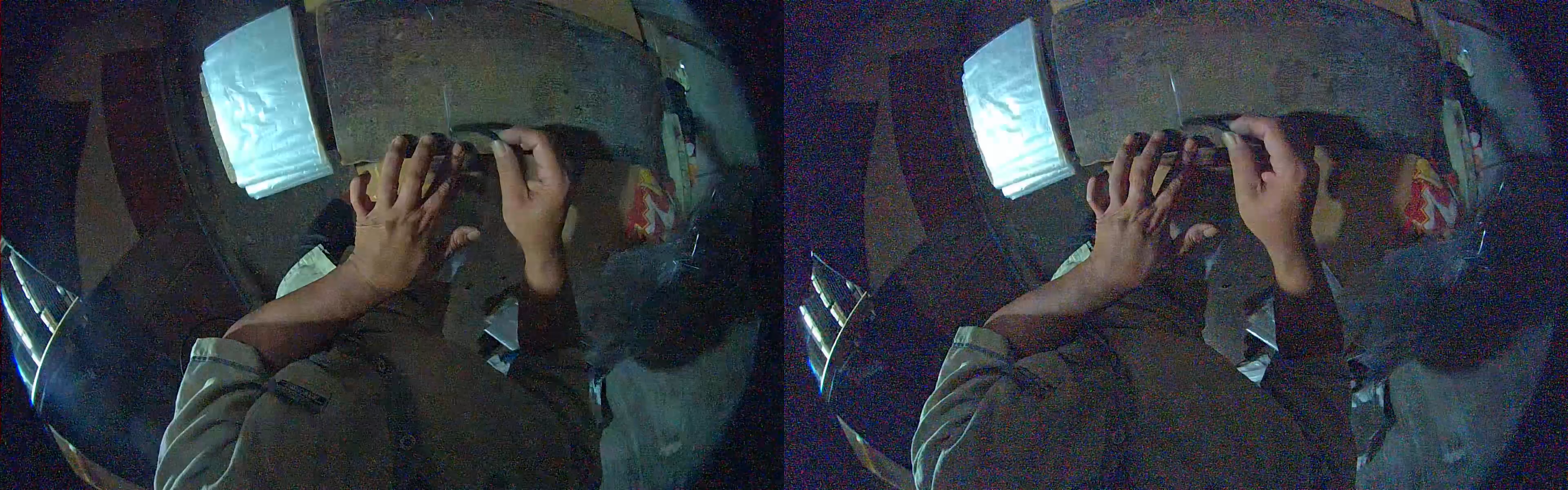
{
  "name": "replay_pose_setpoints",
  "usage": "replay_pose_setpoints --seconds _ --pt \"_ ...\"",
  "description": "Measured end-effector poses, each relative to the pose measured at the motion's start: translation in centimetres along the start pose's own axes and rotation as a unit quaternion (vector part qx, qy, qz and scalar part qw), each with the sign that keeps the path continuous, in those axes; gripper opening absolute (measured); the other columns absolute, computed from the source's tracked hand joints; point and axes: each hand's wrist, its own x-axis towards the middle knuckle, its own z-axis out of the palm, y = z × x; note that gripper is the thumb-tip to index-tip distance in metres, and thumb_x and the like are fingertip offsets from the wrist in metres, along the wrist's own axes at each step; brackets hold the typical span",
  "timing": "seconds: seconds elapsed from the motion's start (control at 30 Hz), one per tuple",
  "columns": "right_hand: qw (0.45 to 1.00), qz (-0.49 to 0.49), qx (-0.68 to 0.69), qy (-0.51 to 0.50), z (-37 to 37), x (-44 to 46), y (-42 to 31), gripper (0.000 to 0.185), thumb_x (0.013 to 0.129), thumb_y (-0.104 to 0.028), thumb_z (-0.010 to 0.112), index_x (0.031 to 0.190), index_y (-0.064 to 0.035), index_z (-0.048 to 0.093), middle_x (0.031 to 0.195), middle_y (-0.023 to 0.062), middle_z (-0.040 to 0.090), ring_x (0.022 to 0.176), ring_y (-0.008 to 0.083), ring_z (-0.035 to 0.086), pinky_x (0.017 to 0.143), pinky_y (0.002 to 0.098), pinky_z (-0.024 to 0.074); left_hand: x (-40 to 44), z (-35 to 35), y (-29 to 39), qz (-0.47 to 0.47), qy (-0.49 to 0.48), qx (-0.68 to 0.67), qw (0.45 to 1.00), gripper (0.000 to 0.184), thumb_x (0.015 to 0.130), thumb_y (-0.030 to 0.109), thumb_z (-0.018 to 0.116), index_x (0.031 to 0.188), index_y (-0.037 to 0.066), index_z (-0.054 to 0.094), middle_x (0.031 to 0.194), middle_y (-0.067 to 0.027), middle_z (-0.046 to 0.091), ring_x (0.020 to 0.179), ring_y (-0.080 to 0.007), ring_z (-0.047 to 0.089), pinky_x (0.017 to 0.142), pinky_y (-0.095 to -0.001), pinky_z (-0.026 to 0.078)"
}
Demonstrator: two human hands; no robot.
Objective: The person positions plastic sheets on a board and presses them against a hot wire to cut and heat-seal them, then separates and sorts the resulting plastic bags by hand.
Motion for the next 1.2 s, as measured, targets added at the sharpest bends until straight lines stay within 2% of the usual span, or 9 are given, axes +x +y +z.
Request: replay_pose_setpoints --seconds 0.23,0.5,0.63,0.77,0.9,0.93,0.97,1.03,1.2 --pt "0.990 0.068 0.071 0.104 -1.2 1.0 1.1 0.012 0.083 -0.007 0.065 0.093 -0.0007 0.060 0.090 0.0060 0.064 0.084 0.0136 0.059 0.076 0.0260 0.0456 0.4 -0.1 -0.2 0.005 0.027 -0.039 0.999 0.078 0.078 0.066 0.048 0.140 0.020 0.036 0.142 -0.0124 0.032 0.130 -0.0326 0.028 0.093 -0.0547 0.022" --pt "0.935 -0.042 -0.207 0.287 -4.6 9.0 3.8 0.017 0.086 -0.020 0.061 0.095 -0.0047 0.061 0.092 0.0115 0.065 0.086 0.0259 0.062 0.075 0.0355 0.0474 0.3 -0.2 -0.2 0.019 0.028 -0.045 0.998 0.074 0.079 0.062 0.050 0.138 0.017 0.039 0.142 -0.0129 0.030 0.129 -0.0351 0.028 0.095 -0.0540 0.023" --pt "0.911 -0.071 -0.367 0.175 -5.1 9.9 2.6 0.017 0.087 -0.018 0.061 0.098 -0.0065 0.061 0.090 0.0094 0.067 0.084 0.0236 0.064 0.075 0.0334 0.0472 0.0 -1.1 -0.4 0.042 0.028 -0.042 0.998 0.070 0.081 0.059 0.051 0.136 0.016 0.042 0.142 -0.0172 0.027 0.129 -0.0372 0.027 0.097 -0.0563 0.020" --pt "0.965 -0.050 -0.130 0.222 -4.1 9.3 3.0 0.017 0.086 -0.020 0.063 0.095 -0.0052 0.062 0.091 0.0079 0.066 0.083 0.0206 0.062 0.072 0.0321 0.0473 -1.4 -1.5 -1.3 0.085 0.019 -0.106 0.991 0.067 0.078 0.053 0.060 0.130 0.012 0.047 0.140 -0.0211 0.028 0.129 -0.0369 0.027 0.097 -0.0545 0.023" --pt "0.955 0.038 -0.124 0.268 -5.0 10.9 4.7 0.022 0.087 -0.021 0.063 0.095 -0.0004 0.061 0.093 0.0108 0.064 0.084 0.0206 0.061 0.074 0.0311 0.0469 -2.4 -2.0 -1.8 0.036 -0.084 -0.245 0.965 0.060 0.081 0.035 0.065 0.128 0.005 0.044 0.133 -0.0222 0.034 0.121 -0.0417 0.033 0.098 -0.0492 0.029" --pt "0.951 0.068 -0.136 0.268 -5.1 11.4 5.7 0.021 0.085 -0.020 0.064 0.094 -0.0012 0.061 0.091 0.0108 0.064 0.083 0.0218 0.061 0.073 0.0328 0.0469 -2.8 -1.3 -2.2 0.049 -0.004 -0.262 0.964 0.055 0.086 0.036 0.061 0.124 0.000 0.044 0.120 -0.0188 0.042 0.095 -0.0316 0.046 0.085 -0.0442 0.037" --pt "0.951 0.065 -0.136 0.271 -5.1 11.4 6.5 0.021 0.085 -0.020 0.064 0.094 -0.0012 0.061 0.091 0.0108 0.064 0.083 0.0218 0.061 0.073 0.0328 0.0469 -3.0 -0.7 -2.3 0.053 -0.002 -0.261 0.964 0.055 0.086 0.036 0.061 0.124 0.000 0.044 0.120 -0.0188 0.042 0.095 -0.0316 0.046 0.085 -0.0442 0.037" --pt "0.946 0.043 -0.208 0.246 -5.0 11.5 6.1 0.022 0.081 -0.024 0.065 0.090 -0.0043 0.061 0.085 0.0138 0.065 0.080 0.0307 0.063 0.072 0.0387 0.0480 -2.4 -1.5 -1.5 -0.144 -0.030 -0.554 0.819 0.048 0.090 0.033 0.058 0.120 -0.002 0.046 0.112 -0.0153 0.046 0.091 -0.0225 0.049 0.079 -0.0338 0.041" --pt "0.931 0.108 -0.248 0.245 -4.8 11.3 5.9 0.023 0.081 -0.025 0.064 0.090 -0.0044 0.060 0.087 0.0155 0.064 0.082 0.0315 0.062 0.072 0.0405 0.0473 -0.2 -2.9 -1.5 -0.273 0.006 -0.640 0.718 0.054 0.093 0.044 0.048 0.115 -0.005 0.051 0.102 -0.0093 0.055 0.092 -0.0157 0.049 0.081 -0.0297 0.041"
